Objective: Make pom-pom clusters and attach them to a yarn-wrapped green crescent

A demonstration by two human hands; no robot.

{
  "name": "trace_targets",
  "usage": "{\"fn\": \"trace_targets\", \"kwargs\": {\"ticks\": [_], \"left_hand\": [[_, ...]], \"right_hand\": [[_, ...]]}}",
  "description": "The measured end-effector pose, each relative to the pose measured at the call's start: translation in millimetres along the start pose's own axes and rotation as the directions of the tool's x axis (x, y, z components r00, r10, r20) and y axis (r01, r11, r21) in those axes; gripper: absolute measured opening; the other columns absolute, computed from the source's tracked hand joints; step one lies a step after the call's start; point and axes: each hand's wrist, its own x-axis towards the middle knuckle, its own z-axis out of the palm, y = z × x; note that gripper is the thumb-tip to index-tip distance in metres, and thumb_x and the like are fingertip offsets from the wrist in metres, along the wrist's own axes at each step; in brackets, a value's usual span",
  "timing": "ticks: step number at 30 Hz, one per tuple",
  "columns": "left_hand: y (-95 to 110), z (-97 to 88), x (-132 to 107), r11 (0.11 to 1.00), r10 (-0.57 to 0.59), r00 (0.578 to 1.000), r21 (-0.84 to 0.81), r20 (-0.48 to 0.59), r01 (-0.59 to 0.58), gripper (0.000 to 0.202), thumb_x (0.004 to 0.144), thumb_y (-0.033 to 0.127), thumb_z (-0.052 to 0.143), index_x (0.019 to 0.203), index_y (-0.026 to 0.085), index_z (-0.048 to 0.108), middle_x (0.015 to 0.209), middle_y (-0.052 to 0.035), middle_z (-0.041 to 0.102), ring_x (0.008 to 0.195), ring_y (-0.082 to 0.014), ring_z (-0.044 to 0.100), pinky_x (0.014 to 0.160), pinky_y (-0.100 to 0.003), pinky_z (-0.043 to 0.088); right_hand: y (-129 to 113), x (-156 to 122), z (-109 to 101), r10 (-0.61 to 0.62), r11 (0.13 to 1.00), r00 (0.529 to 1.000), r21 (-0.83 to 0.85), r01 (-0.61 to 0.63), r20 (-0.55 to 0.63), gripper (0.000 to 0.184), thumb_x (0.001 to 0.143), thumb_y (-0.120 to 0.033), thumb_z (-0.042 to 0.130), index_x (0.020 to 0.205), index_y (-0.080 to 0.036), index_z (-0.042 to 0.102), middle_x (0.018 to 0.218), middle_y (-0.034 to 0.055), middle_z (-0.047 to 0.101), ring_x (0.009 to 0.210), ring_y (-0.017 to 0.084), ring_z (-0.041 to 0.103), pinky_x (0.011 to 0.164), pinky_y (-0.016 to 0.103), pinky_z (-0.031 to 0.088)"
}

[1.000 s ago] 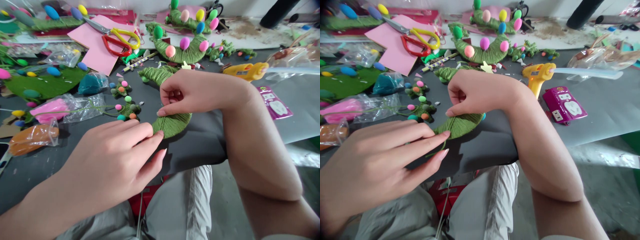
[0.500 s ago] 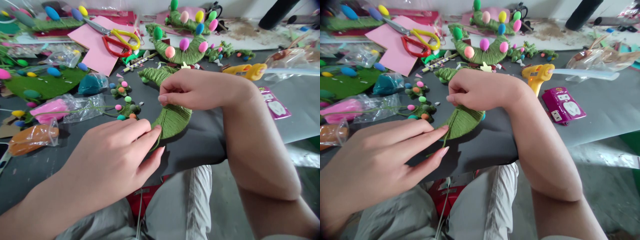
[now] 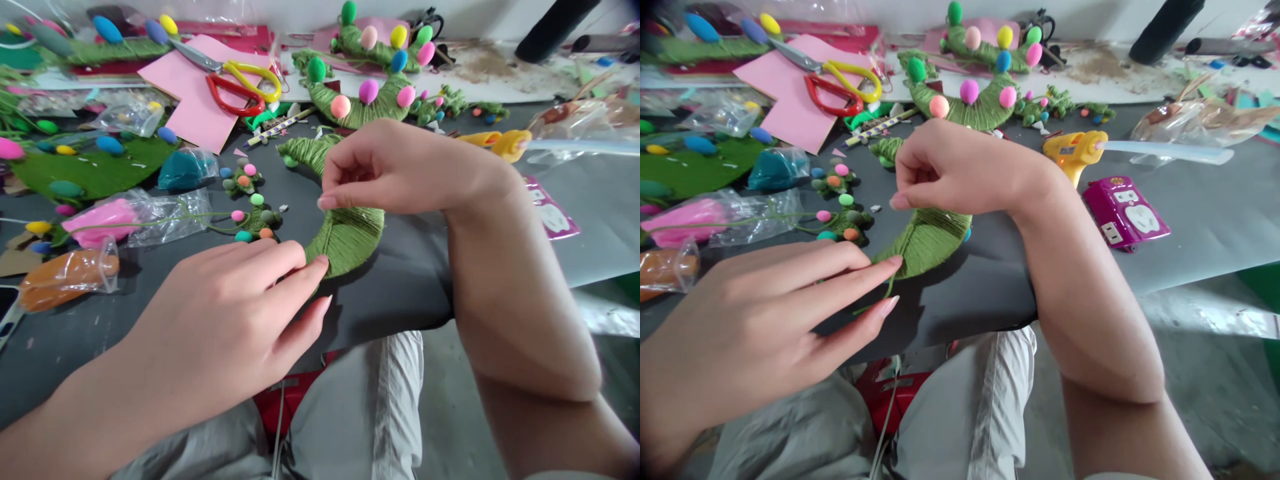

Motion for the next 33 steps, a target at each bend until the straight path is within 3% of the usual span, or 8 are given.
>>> {"fn": "trace_targets", "kwargs": {"ticks": [2, 5, 7, 10, 13, 18, 26, 33], "left_hand": [[-0.1, -0.4, -0.5, 1.0, -0.004, 1.0, -0.001, -0.002, 0.004, 0.025, 0.099, 0.026, 0.058, 0.116, 0.019, 0.073, 0.094, -0.0048, 0.074, 0.082, -0.0221, 0.073, 0.072, -0.038, 0.06], [0.3, -0.8, -0.8, 0.999, -0.028, 0.999, 0.017, -0.015, 0.028, 0.024, 0.099, 0.026, 0.057, 0.114, 0.018, 0.073, 0.097, -0.0063, 0.075, 0.081, -0.0224, 0.073, 0.068, -0.038, 0.059], [0.6, -0.6, -0.8, 0.998, -0.05, 0.999, 0.033, -0.02, 0.051, 0.025, 0.099, 0.027, 0.057, 0.114, 0.017, 0.073, 0.098, -0.0072, 0.074, 0.08, -0.0226, 0.072, 0.065, -0.037, 0.058], [1.0, 0.3, -0.7, 0.997, -0.058, 0.998, 0.046, -0.011, 0.059, 0.028, 0.098, 0.029, 0.057, 0.119, 0.016, 0.071, 0.098, -0.0077, 0.074, 0.076, -0.022, 0.071, 0.061, -0.036, 0.056], [1.2, 1.8, 0.0, 0.997, -0.056, 0.998, 0.048, 0.004, 0.056, 0.033, 0.098, 0.03, 0.056, 0.126, 0.016, 0.069, 0.096, -0.0073, 0.073, 0.073, -0.0207, 0.07, 0.06, -0.035, 0.055], [1.6, 3.4, 1.0, 0.999, -0.041, 0.999, 0.035, 0.033, 0.04, 0.036, 0.098, 0.031, 0.056, 0.127, 0.014, 0.068, 0.095, -0.0079, 0.072, 0.074, -0.022, 0.07, 0.061, -0.036, 0.057], [1.4, 3.8, 0.0, 0.999, -0.035, 0.999, 0.025, 0.031, 0.035, 0.031, 0.097, 0.03, 0.058, 0.122, 0.018, 0.07, 0.096, -0.0071, 0.073, 0.084, -0.024, 0.074, 0.067, -0.035, 0.059], [0.0, 0.7, 0.0, 0.999, -0.025, 1.0, 0.025, -0.005, 0.026, 0.029, 0.097, 0.028, 0.058, 0.121, 0.018, 0.07, 0.095, -0.006, 0.073, 0.076, -0.022, 0.072, 0.064, -0.036, 0.058]], "right_hand": [[2.7, 0.5, 0.3, -0.019, 1.0, 1.0, 0.005, 0.019, 0.004, 0.019, 0.09, -0.035, 0.073, 0.08, -0.021, 0.064, 0.081, -0.0011, 0.064, 0.072, 0.013, 0.052, 0.062, 0.028, 0.039], [3.5, 1.2, 1.0, 0.052, 0.999, 0.998, -0.019, -0.051, 0.02, 0.035, 0.094, -0.043, 0.066, 0.069, -0.021, 0.058, 0.063, -0.0035, 0.048, 0.059, 0.012, 0.039, 0.056, 0.03, 0.031], [2.8, 2.0, 1.4, 0.083, 0.996, 0.997, -0.042, -0.083, 0.004, 0.036, 0.095, -0.045, 0.062, 0.069, -0.021, 0.059, 0.059, -0.0035, 0.042, 0.059, 0.012, 0.034, 0.057, 0.031, 0.028], [1.9, 3.9, 2.4, 0.082, 0.996, 0.996, -0.035, -0.083, -0.033, 0.016, 0.09, -0.04, 0.069, 0.086, -0.024, 0.068, 0.073, 0.0006, 0.06, 0.074, 0.017, 0.05, 0.064, 0.03, 0.035], [1.0, 5.0, 4.0, 0.099, 0.995, 0.995, -0.005, -0.099, -0.012, 0.018, 0.088, -0.041, 0.072, 0.091, -0.024, 0.07, 0.08, 0.0032, 0.068, 0.079, 0.019, 0.056, 0.066, 0.03, 0.04], [-0.4, 4.3, 5.9, 0.018, 0.999, 0.998, -0.049, -0.015, 0.064, 0.031, 0.093, -0.045, 0.067, 0.075, -0.02, 0.063, 0.069, -0.0002, 0.061, 0.063, 0.012, 0.048, 0.059, 0.029, 0.036], [-1.6, 4.2, 6.1, 0.083, 0.996, 0.99, -0.051, -0.078, 0.113, 0.034, 0.085, -0.049, 0.077, 0.072, -0.023, 0.06, 0.068, -0.0014, 0.059, 0.061, 0.013, 0.046, 0.055, 0.03, 0.034], [-2.6, 4.5, 5.4, 0.098, 0.992, 0.987, -0.086, -0.087, 0.13, 0.034, 0.085, -0.046, 0.078, 0.07, -0.022, 0.058, 0.069, -0.0012, 0.059, 0.063, 0.013, 0.046, 0.056, 0.03, 0.035]]}}
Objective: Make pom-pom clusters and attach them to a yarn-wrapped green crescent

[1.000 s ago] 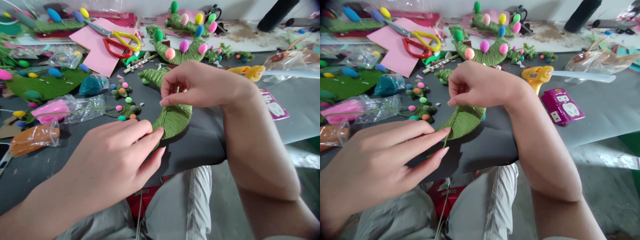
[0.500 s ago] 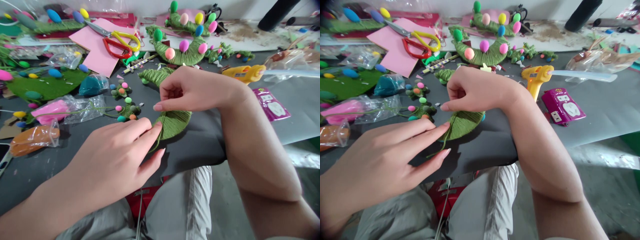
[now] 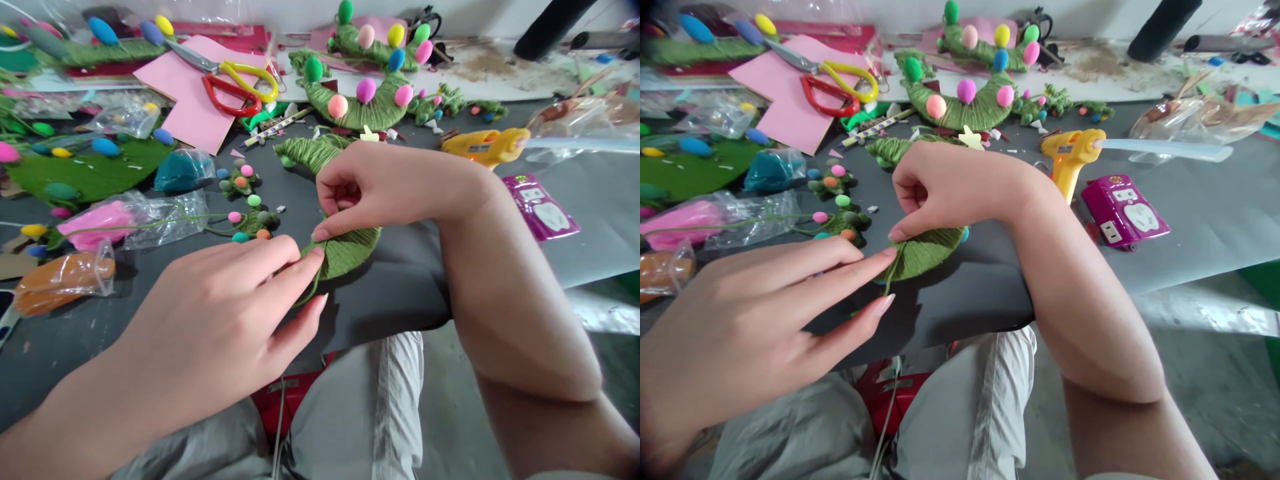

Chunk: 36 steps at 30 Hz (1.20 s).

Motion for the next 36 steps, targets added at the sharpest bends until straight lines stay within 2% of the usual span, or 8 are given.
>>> {"fn": "trace_targets", "kwargs": {"ticks": [7, 14, 21, 25, 27, 29, 32, 36], "left_hand": [[-0.1, 1.7, -0.2, 1.0, 0.005, 1.0, -0.01, 0.021, -0.005, 0.027, 0.098, 0.029, 0.056, 0.12, 0.023, 0.071, 0.092, -0.0034, 0.073, 0.084, -0.0233, 0.075, 0.068, -0.035, 0.061], [0.0, 1.0, -0.5, 1.0, 0.014, 1.0, -0.007, 0.005, -0.014, 0.031, 0.098, 0.029, 0.057, 0.123, 0.015, 0.07, 0.096, -0.0068, 0.074, 0.085, -0.0258, 0.076, 0.065, -0.037, 0.06], [0.8, 3.4, 0.4, 1.0, 0.009, 1.0, -0.022, 0.017, -0.009, 0.03, 0.099, 0.028, 0.056, 0.123, 0.017, 0.07, 0.096, -0.0067, 0.074, 0.085, -0.0246, 0.075, 0.066, -0.036, 0.059], [0.9, 1.9, 0.6, 1.0, 0.01, 1.0, -0.022, 0.007, -0.01, 0.029, 0.099, 0.028, 0.056, 0.122, 0.018, 0.07, 0.097, -0.0061, 0.074, 0.085, -0.0238, 0.075, 0.067, -0.035, 0.059], [0.8, 1.1, -0.3, 1.0, 0.014, 1.0, -0.018, 0.004, -0.014, 0.03, 0.099, 0.028, 0.057, 0.123, 0.017, 0.07, 0.097, -0.0064, 0.074, 0.085, -0.0238, 0.075, 0.067, -0.035, 0.059], [0.9, 1.0, -1.1, 1.0, 0.016, 1.0, -0.011, -0.006, -0.016, 0.031, 0.099, 0.029, 0.057, 0.123, 0.016, 0.07, 0.097, -0.0069, 0.074, 0.085, -0.0238, 0.075, 0.067, -0.035, 0.059], [1.1, 2.0, -1.2, 1.0, 0.015, 1.0, -0.002, -0.008, -0.016, 0.031, 0.099, 0.029, 0.057, 0.123, 0.015, 0.07, 0.097, -0.0071, 0.074, 0.084, -0.024, 0.075, 0.066, -0.035, 0.059], [0.9, 3.7, 0.2, 1.0, 0.018, 1.0, 0.002, 0.008, -0.018, 0.032, 0.099, 0.029, 0.056, 0.124, 0.014, 0.07, 0.097, -0.0068, 0.074, 0.083, -0.0241, 0.075, 0.065, -0.036, 0.058]], "right_hand": [[3.0, -2.3, -2.2, -0.038, 0.999, 0.999, -0.027, 0.038, 0.007, 0.028, 0.093, -0.044, 0.069, 0.08, -0.021, 0.064, 0.074, -0.0017, 0.062, 0.065, 0.011, 0.049, 0.058, 0.028, 0.036], [2.2, -1.5, -1.2, -0.039, 0.998, 0.999, -0.044, 0.039, -0.008, 0.032, 0.099, -0.044, 0.059, 0.078, -0.02, 0.063, 0.071, -0.0016, 0.056, 0.063, 0.011, 0.044, 0.059, 0.029, 0.033], [2.8, -0.8, -0.1, -0.027, 0.998, 0.988, 0.049, 0.034, -0.149, 0.025, 0.104, -0.036, 0.048, 0.085, -0.022, 0.056, 0.084, 0.0012, 0.059, 0.078, 0.015, 0.05, 0.072, 0.03, 0.036], [-0.2, -2.3, -0.6, -0.073, 0.991, 0.971, 0.09, 0.096, -0.227, 0.044, 0.107, -0.043, 0.044, 0.071, -0.021, 0.032, 0.071, -0.0025, 0.031, 0.068, 0.013, 0.029, 0.065, 0.032, 0.027], [0.5, -3.3, -1.6, -0.084, 0.986, 0.962, 0.118, 0.118, -0.259, 0.05, 0.106, -0.046, 0.048, 0.067, -0.021, 0.03, 0.068, -0.0036, 0.023, 0.065, 0.013, 0.021, 0.06, 0.034, 0.021], [3.2, -3.8, -2.4, -0.116, 0.979, 0.96, 0.135, 0.155, -0.256, 0.047, 0.102, -0.045, 0.057, 0.064, -0.021, 0.043, 0.063, -0.0042, 0.029, 0.062, 0.012, 0.025, 0.057, 0.033, 0.022], [7.7, -3.0, -2.7, -0.151, 0.975, 0.97, 0.135, 0.178, -0.188, 0.026, 0.093, -0.036, 0.072, 0.077, -0.018, 0.064, 0.069, -0.0031, 0.053, 0.063, 0.01, 0.043, 0.057, 0.029, 0.034], [8.2, -1.2, -2.6, -0.085, 0.994, 0.994, 0.06, 0.089, -0.065, 0.019, 0.092, -0.038, 0.072, 0.089, -0.02, 0.068, 0.084, -0.0001, 0.066, 0.07, 0.012, 0.054, 0.059, 0.027, 0.041]]}}
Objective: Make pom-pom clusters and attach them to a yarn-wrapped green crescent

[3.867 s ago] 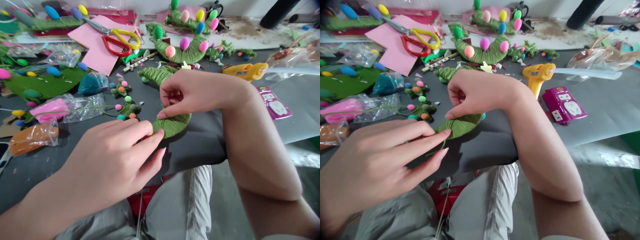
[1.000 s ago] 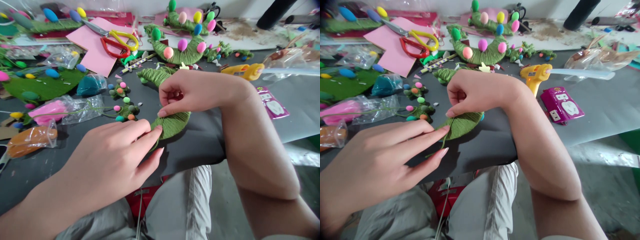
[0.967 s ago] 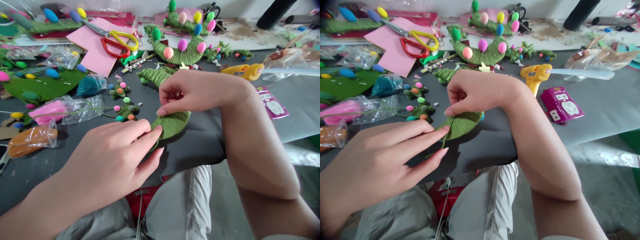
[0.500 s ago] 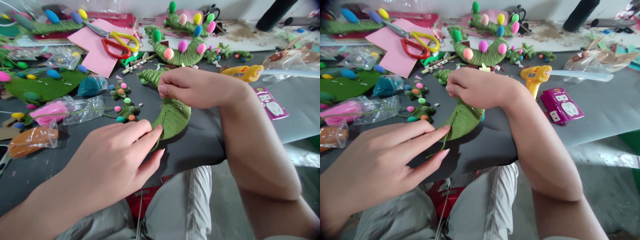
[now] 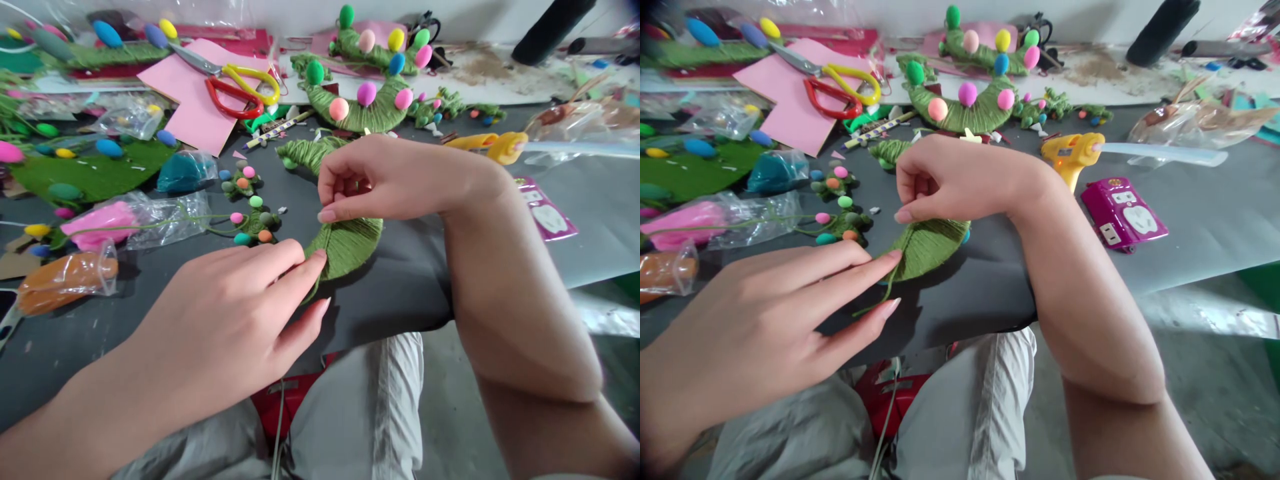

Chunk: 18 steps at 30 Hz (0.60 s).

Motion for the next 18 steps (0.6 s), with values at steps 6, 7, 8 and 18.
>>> {"fn": "trace_targets", "kwargs": {"ticks": [6, 7, 8, 18], "left_hand": [[-0.6, -0.3, -0.6, 1.0, 0.003, 1.0, 0.005, 0.001, -0.003, 0.031, 0.099, 0.029, 0.056, 0.123, 0.016, 0.07, 0.096, -0.0058, 0.074, 0.082, -0.0225, 0.074, 0.064, -0.034, 0.058], [-0.6, -0.3, -0.9, 1.0, 0.004, 1.0, 0.003, 0.003, -0.004, 0.03, 0.099, 0.029, 0.056, 0.123, 0.016, 0.07, 0.095, -0.0056, 0.074, 0.082, -0.0226, 0.074, 0.064, -0.034, 0.058], [-0.5, -0.3, -1.0, 1.0, 0.005, 1.0, 0.002, 0.002, -0.005, 0.03, 0.099, 0.029, 0.057, 0.123, 0.016, 0.07, 0.095, -0.0054, 0.074, 0.082, -0.0227, 0.074, 0.064, -0.035, 0.058], [0.2, -1.7, 0.4, 1.0, 0.014, 1.0, -0.015, 0.016, -0.013, 0.029, 0.099, 0.026, 0.06, 0.124, 0.013, 0.068, 0.098, -0.006, 0.073, 0.086, -0.0239, 0.074, 0.062, -0.037, 0.053]], "right_hand": [[-1.8, 1.4, 0.7, 0.073, 0.996, 0.997, -0.048, -0.072, 0.024, 0.024, 0.09, -0.042, 0.073, 0.082, -0.021, 0.064, 0.08, -0.0003, 0.063, 0.069, 0.012, 0.051, 0.059, 0.028, 0.037], [-1.3, 1.3, 0.7, 0.074, 0.996, 0.997, -0.056, -0.072, 0.026, 0.02, 0.09, -0.039, 0.073, 0.084, -0.021, 0.064, 0.081, -0.0005, 0.064, 0.07, 0.012, 0.051, 0.06, 0.028, 0.037], [-0.8, 1.3, 0.7, 0.074, 0.995, 0.997, -0.061, -0.072, 0.028, 0.017, 0.09, -0.037, 0.073, 0.086, -0.022, 0.065, 0.082, -0.0006, 0.064, 0.071, 0.012, 0.052, 0.06, 0.028, 0.037], [-1.7, 0.7, 0.0, 0.06, 0.997, 0.997, -0.046, -0.058, 0.047, 0.027, 0.091, -0.047, 0.072, 0.087, -0.021, 0.066, 0.082, -0.0002, 0.065, 0.07, 0.013, 0.053, 0.059, 0.029, 0.039]]}}
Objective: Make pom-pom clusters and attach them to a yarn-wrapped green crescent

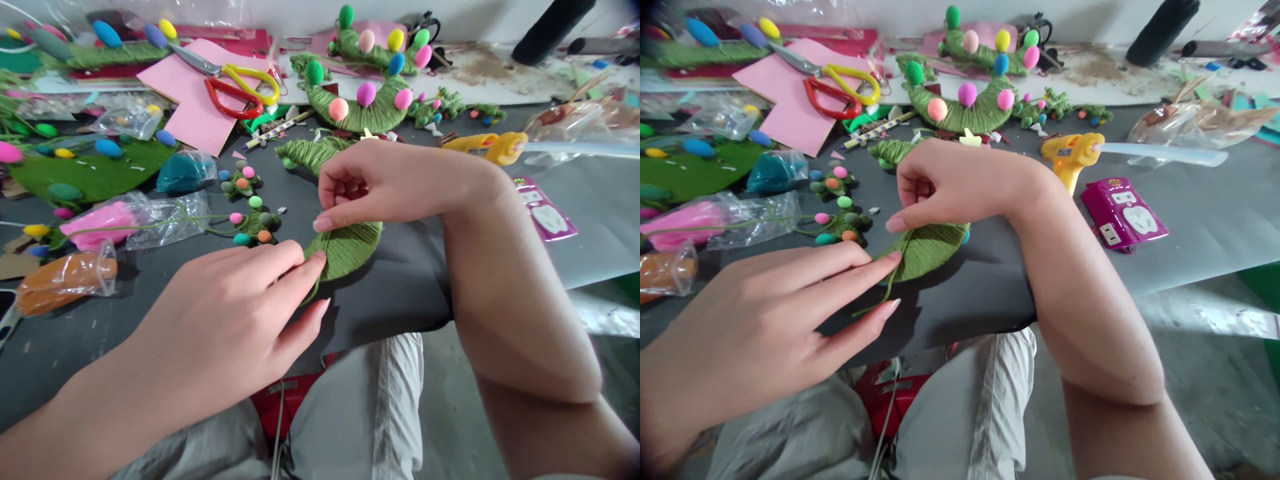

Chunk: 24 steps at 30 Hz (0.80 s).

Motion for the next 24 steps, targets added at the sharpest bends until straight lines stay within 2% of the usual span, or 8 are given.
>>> {"fn": "trace_targets", "kwargs": {"ticks": [3, 7, 10, 14, 18, 24], "left_hand": [[0.1, -0.1, 0.3, 1.0, 0.004, 1.0, -0.009, 0.0, -0.004, 0.029, 0.099, 0.026, 0.061, 0.123, 0.012, 0.068, 0.097, -0.0059, 0.073, 0.084, -0.0245, 0.074, 0.061, -0.038, 0.053], [-0.1, 0.7, 0.1, 1.0, 0.008, 1.0, -0.003, -0.004, -0.008, 0.028, 0.099, 0.026, 0.06, 0.122, 0.012, 0.069, 0.098, -0.0068, 0.073, 0.083, -0.0244, 0.074, 0.06, -0.038, 0.053], [-0.6, 1.3, -1.3, 1.0, -0.001, 1.0, 0.005, -0.014, 0.002, 0.029, 0.1, 0.028, 0.057, 0.122, 0.015, 0.07, 0.096, -0.0061, 0.074, 0.082, -0.023, 0.074, 0.062, -0.036, 0.055], [-1.1, 1.3, -2.0, 1.0, -0.019, 1.0, 0.008, 0.0, 0.019, 0.03, 0.1, 0.029, 0.056, 0.123, 0.017, 0.07, 0.097, -0.0056, 0.074, 0.082, -0.0224, 0.074, 0.065, -0.035, 0.056], [-0.5, 1.0, -1.4, 1.0, -0.009, 1.0, 0.013, -0.003, 0.009, 0.031, 0.1, 0.029, 0.055, 0.122, 0.014, 0.071, 0.096, -0.0062, 0.074, 0.082, -0.0234, 0.074, 0.063, -0.036, 0.056], [-0.6, 0.7, -1.9, 1.0, -0.003, 1.0, 0.006, -0.002, 0.003, 0.031, 0.099, 0.028, 0.057, 0.123, 0.014, 0.07, 0.097, -0.0071, 0.074, 0.082, -0.0238, 0.074, 0.063, -0.036, 0.057]], "right_hand": [[0.1, 1.0, 2.0, 0.026, 1.0, 0.999, 0.006, -0.026, -0.019, 0.025, 0.086, -0.043, 0.079, 0.085, -0.022, 0.066, 0.078, -0.0011, 0.062, 0.07, 0.013, 0.051, 0.059, 0.029, 0.036], [-1.2, 0.7, 2.4, 0.059, 0.998, 0.998, -0.004, -0.059, -0.038, 0.019, 0.089, -0.038, 0.074, 0.084, -0.021, 0.066, 0.077, -0.0024, 0.061, 0.069, 0.01, 0.049, 0.061, 0.028, 0.034], [-2.2, 0.3, 0.9, 0.06, 0.998, 0.998, -0.01, -0.06, -0.032, 0.022, 0.093, -0.041, 0.07, 0.084, -0.021, 0.065, 0.078, -0.0018, 0.062, 0.068, 0.01, 0.048, 0.061, 0.029, 0.034], [-0.8, 1.1, 0.9, 0.04, 0.999, 0.999, -0.005, -0.04, -0.005, 0.03, 0.088, -0.048, 0.076, 0.084, -0.021, 0.064, 0.078, -0.001, 0.062, 0.069, 0.012, 0.049, 0.06, 0.029, 0.034], [1.2, 1.3, 1.4, 0.069, 0.997, 0.997, 0.018, -0.069, -0.021, 0.022, 0.089, -0.04, 0.077, 0.085, -0.022, 0.064, 0.079, -0.0005, 0.062, 0.072, 0.013, 0.05, 0.063, 0.029, 0.034], [1.0, -0.9, -2.1, 0.06, 0.998, 0.998, 0.009, -0.06, -0.006, 0.015, 0.095, -0.037, 0.068, 0.09, -0.023, 0.064, 0.087, 0.0013, 0.065, 0.075, 0.014, 0.052, 0.064, 0.029, 0.036]]}}
